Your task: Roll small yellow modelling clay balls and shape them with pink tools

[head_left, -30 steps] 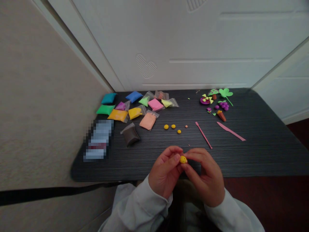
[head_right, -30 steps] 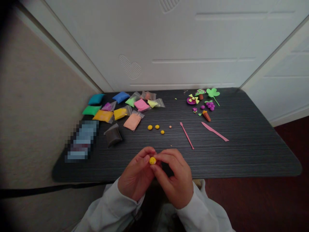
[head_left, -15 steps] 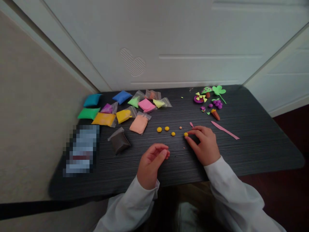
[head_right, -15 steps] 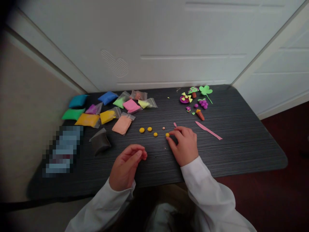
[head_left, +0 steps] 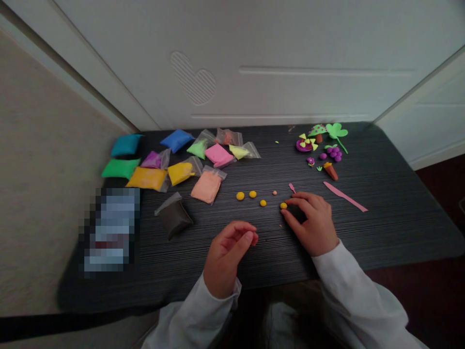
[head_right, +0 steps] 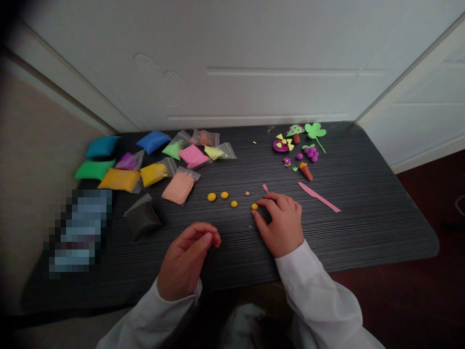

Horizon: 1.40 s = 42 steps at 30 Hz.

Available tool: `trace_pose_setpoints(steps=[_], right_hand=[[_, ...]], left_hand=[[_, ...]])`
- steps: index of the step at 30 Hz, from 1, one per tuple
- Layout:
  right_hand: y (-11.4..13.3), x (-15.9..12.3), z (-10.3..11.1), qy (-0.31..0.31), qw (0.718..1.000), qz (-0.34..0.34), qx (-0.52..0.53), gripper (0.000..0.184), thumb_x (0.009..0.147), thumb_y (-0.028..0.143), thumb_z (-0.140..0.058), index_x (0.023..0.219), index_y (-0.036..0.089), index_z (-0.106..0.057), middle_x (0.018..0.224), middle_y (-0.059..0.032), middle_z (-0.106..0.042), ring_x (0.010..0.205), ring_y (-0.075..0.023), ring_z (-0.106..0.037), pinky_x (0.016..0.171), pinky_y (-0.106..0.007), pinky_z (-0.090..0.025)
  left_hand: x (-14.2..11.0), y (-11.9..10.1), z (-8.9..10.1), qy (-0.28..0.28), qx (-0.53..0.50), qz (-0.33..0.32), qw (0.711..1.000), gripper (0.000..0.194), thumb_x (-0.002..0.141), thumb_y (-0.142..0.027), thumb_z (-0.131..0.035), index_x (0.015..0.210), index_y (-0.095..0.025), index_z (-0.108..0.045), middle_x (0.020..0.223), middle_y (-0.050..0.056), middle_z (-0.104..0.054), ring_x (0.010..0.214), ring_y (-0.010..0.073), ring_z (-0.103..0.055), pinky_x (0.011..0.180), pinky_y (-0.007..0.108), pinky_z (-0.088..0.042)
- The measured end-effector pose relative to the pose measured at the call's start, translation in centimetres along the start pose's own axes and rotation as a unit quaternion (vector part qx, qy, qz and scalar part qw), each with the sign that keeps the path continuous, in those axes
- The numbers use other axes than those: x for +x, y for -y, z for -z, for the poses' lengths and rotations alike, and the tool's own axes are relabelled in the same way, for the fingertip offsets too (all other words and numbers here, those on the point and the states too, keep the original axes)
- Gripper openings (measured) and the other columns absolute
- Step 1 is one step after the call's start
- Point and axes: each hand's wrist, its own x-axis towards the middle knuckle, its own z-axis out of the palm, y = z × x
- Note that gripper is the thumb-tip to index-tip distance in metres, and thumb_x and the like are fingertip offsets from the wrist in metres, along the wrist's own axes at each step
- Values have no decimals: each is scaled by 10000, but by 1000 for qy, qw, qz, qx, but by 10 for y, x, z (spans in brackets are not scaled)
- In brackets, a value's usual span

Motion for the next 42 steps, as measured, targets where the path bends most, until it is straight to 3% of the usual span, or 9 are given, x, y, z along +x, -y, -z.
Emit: trace_pose_setpoints(steps=[10,14,18,20,25,32,35,39,42], right_hand=[[2,0,3,-3,1000,-11,22,202,734,336,-608,908,237,-627,1016,-51,-609,969,-224,-530,841,-409,-358],[2,1,3,0,999,-11,30,212,738,340,-598,918,231,-624,1023,-56,-608,975,-229,-531,852,-421,-365],[2,1,6,-13,998,-17,60,189,770,302,-562,927,216,-621,1021,-65,-604,989,-222,-531,862,-414,-384],[1,-1,9,-34,996,-21,82,174,783,274,-543,926,210,-619,1013,-69,-602,992,-217,-532,865,-413,-396],[-2,-11,16,-70,990,-9,120,147,767,227,-565,901,208,-623,980,-64,-600,963,-206,-543,864,-413,-418],[-8,-11,15,-66,983,-19,169,127,773,203,-558,882,198,-623,953,-65,-601,932,-193,-554,849,-401,-435],[-9,-10,14,-69,980,-25,185,116,775,204,-555,871,200,-621,946,-62,-601,924,-190,-554,847,-398,-434],[-10,-11,14,-81,978,-27,192,113,775,202,-556,869,194,-618,938,-64,-602,920,-188,-552,838,-386,-435],[-10,-12,15,-82,978,-26,192,117,775,198,-555,873,191,-619,940,-65,-601,923,-186,-551,841,-379,-430]], left_hand=[[0,1,2,6,-1,6,1000,52,732,-206,-632,774,-184,-650,687,-2,-613,674,105,-547,649,204,-427],[-1,2,1,-1,128,-42,991,87,723,-207,-634,801,-201,-671,753,22,-621,705,141,-549,665,246,-432],[1,7,-2,7,365,-209,907,195,716,-192,-629,885,-256,-703,912,58,-635,881,212,-524,834,334,-392],[2,9,-4,12,429,-256,866,192,712,-196,-635,879,-258,-707,913,62,-642,919,227,-503,863,357,-376],[4,7,-5,19,493,-259,830,134,751,-191,-593,842,-210,-690,865,55,-624,874,201,-523,805,348,-431],[26,-23,-4,-22,571,-244,783,210,791,-215,-544,981,-189,-630,945,50,-598,863,173,-552,805,327,-459],[39,-34,-8,-41,612,-278,739,235,788,-207,-545,1007,-164,-620,953,68,-598,907,196,-532,851,355,-432],[47,-36,-19,12,679,-321,661,193,763,-223,-584,940,-218,-660,947,61,-590,935,233,-484,843,401,-397],[49,-34,-27,30,714,-322,620,194,726,-240,-630,914,-265,-672,998,50,-581,972,267,-440,804,431,-372]])
